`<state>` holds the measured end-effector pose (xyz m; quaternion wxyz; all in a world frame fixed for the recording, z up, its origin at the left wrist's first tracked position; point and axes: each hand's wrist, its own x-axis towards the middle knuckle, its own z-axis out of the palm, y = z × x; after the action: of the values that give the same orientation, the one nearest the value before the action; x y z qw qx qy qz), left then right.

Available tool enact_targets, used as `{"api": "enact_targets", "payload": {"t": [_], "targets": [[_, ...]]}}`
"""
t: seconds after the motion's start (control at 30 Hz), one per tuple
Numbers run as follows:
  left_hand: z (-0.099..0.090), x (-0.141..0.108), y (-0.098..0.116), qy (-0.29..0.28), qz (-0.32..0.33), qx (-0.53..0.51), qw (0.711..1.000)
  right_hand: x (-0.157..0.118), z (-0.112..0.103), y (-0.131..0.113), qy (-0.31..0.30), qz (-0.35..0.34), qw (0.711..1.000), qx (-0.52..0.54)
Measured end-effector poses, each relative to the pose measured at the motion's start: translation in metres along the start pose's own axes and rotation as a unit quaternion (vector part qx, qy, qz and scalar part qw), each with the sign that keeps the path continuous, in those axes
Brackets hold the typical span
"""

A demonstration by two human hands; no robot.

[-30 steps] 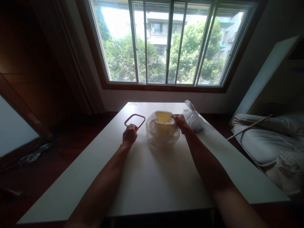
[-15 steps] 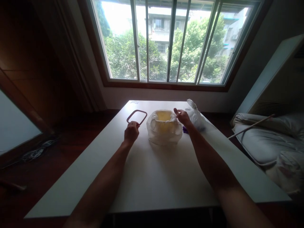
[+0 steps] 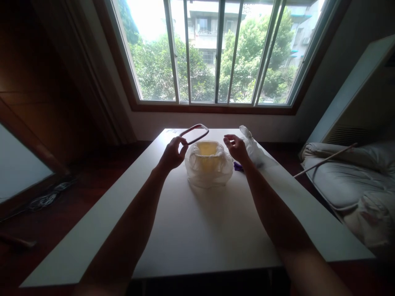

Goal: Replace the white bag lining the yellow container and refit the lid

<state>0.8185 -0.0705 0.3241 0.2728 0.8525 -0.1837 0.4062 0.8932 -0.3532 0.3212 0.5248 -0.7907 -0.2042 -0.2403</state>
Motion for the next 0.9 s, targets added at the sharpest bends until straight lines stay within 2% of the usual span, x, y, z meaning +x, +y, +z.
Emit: {"api": "enact_targets", "payload": {"t": [0.17,0.4,0.7,0.9], "targets": [[0.008,0.003,0.020,-0.034,0.034,-0.035,0.998,-0.001,-0.002,-0.007,-0.045,-0.007,0.997,0.066],[0.018,0.001,0.022,-0.059,0.049,-0.078,0.994,-0.001,0.002,-0.009,-0.071,0.037,0.989,0.128],[0.025,-0.003,0.025,-0.045,0.099,-0.121,0.987,-0.003,0.009,-0.006,-0.060,0.019,0.992,0.105],[0.031,-0.008,0.019,-0.068,0.073,-0.095,0.990,-0.005,0.011,-0.004,-0.045,-0.007,0.998,0.037]]}}
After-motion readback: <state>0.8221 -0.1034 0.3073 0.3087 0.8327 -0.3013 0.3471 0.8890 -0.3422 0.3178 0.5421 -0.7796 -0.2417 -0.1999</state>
